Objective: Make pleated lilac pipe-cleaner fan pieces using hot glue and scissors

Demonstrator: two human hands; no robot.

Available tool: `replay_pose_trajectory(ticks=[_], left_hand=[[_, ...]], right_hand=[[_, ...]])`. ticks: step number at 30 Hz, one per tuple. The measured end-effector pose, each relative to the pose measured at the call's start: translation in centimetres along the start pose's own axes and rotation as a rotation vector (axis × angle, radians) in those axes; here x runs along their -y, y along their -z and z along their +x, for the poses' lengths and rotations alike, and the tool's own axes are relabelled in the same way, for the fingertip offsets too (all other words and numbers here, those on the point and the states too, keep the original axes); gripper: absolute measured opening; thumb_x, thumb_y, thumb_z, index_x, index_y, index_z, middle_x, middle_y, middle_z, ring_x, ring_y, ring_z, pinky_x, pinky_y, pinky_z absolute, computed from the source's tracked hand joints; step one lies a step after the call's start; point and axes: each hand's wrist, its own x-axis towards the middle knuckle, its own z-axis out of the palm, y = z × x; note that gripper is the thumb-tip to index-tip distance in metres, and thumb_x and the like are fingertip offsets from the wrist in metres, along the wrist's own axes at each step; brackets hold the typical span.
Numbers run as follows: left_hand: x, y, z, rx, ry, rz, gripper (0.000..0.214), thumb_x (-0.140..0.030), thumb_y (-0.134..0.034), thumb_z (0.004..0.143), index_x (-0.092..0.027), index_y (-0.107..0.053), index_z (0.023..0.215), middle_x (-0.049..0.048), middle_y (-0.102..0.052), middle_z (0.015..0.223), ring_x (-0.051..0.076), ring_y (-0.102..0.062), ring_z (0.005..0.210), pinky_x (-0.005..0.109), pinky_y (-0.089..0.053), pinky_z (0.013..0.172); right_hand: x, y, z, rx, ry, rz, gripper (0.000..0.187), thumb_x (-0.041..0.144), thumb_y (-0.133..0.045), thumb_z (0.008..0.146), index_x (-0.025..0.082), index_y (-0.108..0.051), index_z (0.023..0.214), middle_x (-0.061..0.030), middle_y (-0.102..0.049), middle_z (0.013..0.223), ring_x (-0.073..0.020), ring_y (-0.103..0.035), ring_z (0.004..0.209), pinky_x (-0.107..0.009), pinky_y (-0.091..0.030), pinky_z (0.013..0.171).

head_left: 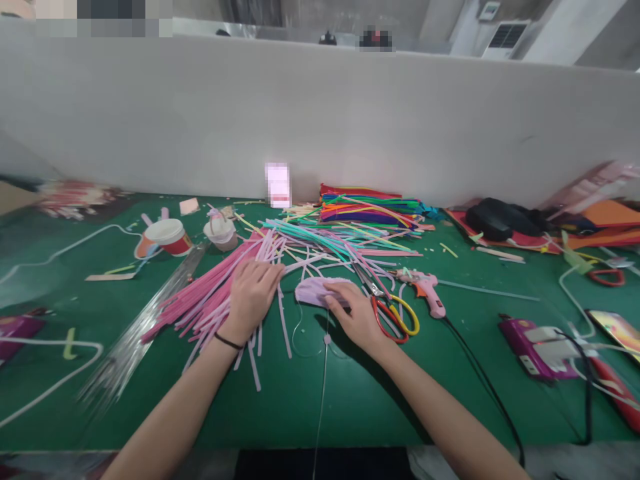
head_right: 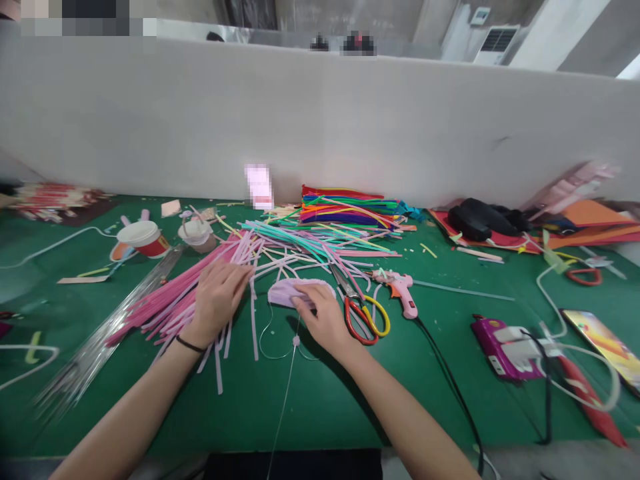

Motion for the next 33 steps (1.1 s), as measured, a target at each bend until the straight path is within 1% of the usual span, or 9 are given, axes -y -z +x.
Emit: replay_pose_trajectory(ticks=[5, 8, 14, 16, 19, 21, 26, 28, 33], left_hand=[[-3.0, -0.1, -0.3, 0.135, -0.323, -0.089, 0.022, -0.016, -0.044, 0.099, -0.019, -0.065, 0.107, 0.0037, -0.066, 0.079, 0.018, -0.059, 0.075, 0.036, -0.046, 0.085], [-4.1, -0.2, -0.5, 0.156, -0.365, -0.107, 0.019, -0.02, -0.046, 0.1, -0.017, -0.064, 0.103, 0.003, -0.065, 0.076, 0.016, -0.059, 0.07, 0.031, -0.046, 0.073], [-3.1, -0.4, -0.9, 0.173, -0.265, -0.132, 0.023, -0.027, -0.042, 0.102, -0.017, -0.062, 0.098, 0.0016, -0.066, 0.072, 0.014, -0.058, 0.059, 0.026, -0.04, 0.056], [-2.9, -0.5, -0.9, 0.205, -0.245, -0.193, 0.024, -0.028, -0.042, 0.102, -0.017, -0.062, 0.097, 0.002, -0.067, 0.074, 0.014, -0.06, 0.062, 0.026, -0.042, 0.057], [-3.1, -0.5, -1.0, 0.244, -0.24, -0.285, 0.024, -0.028, -0.041, 0.103, -0.017, -0.063, 0.098, 0.0026, -0.068, 0.079, 0.013, -0.062, 0.064, 0.025, -0.043, 0.058], [-3.3, -0.5, -0.9, 0.254, -0.204, -0.318, 0.025, -0.028, -0.042, 0.102, -0.017, -0.064, 0.096, 0.0028, -0.068, 0.079, 0.014, -0.062, 0.065, 0.025, -0.045, 0.059], [-3.4, -0.6, -0.7, 0.189, -0.066, -0.441, 0.019, -0.026, -0.049, 0.099, -0.017, -0.065, 0.102, 0.0078, -0.068, 0.094, 0.019, -0.065, 0.088, 0.032, -0.052, 0.079], [-3.5, -0.8, -0.6, 0.188, -0.058, -0.49, 0.019, -0.025, -0.051, 0.097, -0.018, -0.066, 0.106, 0.0089, -0.069, 0.102, 0.02, -0.064, 0.098, 0.036, -0.053, 0.087], [-3.8, -1.5, -1.2, 0.466, -0.145, -0.445, 0.042, -0.032, -0.051, 0.096, -0.019, -0.051, 0.136, 0.0127, -0.053, 0.144, 0.025, -0.045, 0.136, 0.047, -0.037, 0.113]], right_hand=[[1.4, -1.4, -0.3, 0.07, -0.23, 0.497, 0.032, 0.049, -0.058, 0.091, 0.021, -0.065, 0.106, -0.0023, -0.072, 0.082, -0.0159, -0.066, 0.066, -0.031, -0.057, 0.067], [1.4, -0.3, 0.3, -0.104, -0.277, 0.564, 0.029, 0.049, -0.056, 0.091, 0.021, -0.064, 0.088, -0.0017, -0.069, 0.075, -0.0155, -0.065, 0.067, -0.03, -0.055, 0.067], [-0.6, 3.7, 1.9, -0.62, -0.288, 0.61, 0.025, 0.045, -0.061, 0.087, 0.02, -0.06, 0.083, 0.0039, -0.057, 0.064, -0.0105, -0.054, 0.057, -0.023, -0.047, 0.057], [-0.6, 3.6, 1.9, -0.551, -0.296, 0.607, 0.027, 0.047, -0.061, 0.087, 0.021, -0.062, 0.087, 0.0042, -0.057, 0.064, -0.0102, -0.052, 0.055, -0.023, -0.045, 0.055], [0.2, 2.7, 1.5, -0.175, -0.281, 0.554, 0.032, 0.052, -0.06, 0.087, 0.021, -0.065, 0.087, 0.0013, -0.062, 0.067, -0.0119, -0.056, 0.057, -0.024, -0.046, 0.055], [0.7, 2.6, 1.3, -0.053, -0.267, 0.498, 0.035, 0.055, -0.057, 0.089, 0.021, -0.066, 0.085, -0.0006, -0.066, 0.07, -0.013, -0.059, 0.06, -0.025, -0.048, 0.057], [0.4, 5.1, 0.6, -0.353, -0.291, 0.335, 0.042, 0.059, -0.049, 0.093, 0.02, -0.057, 0.079, 0.0016, -0.062, 0.061, -0.0101, -0.054, 0.047, -0.022, -0.042, 0.045], [0.0, 5.8, 0.2, -0.385, -0.318, 0.244, 0.045, 0.059, -0.045, 0.095, 0.02, -0.053, 0.074, 0.0031, -0.058, 0.054, -0.0091, -0.05, 0.041, -0.021, -0.039, 0.042], [-1.3, 5.5, -0.6, -0.371, -0.387, 0.16, 0.046, 0.06, -0.044, 0.095, 0.019, -0.054, 0.075, 0.0024, -0.059, 0.054, -0.0083, -0.051, 0.038, -0.019, -0.039, 0.038]])
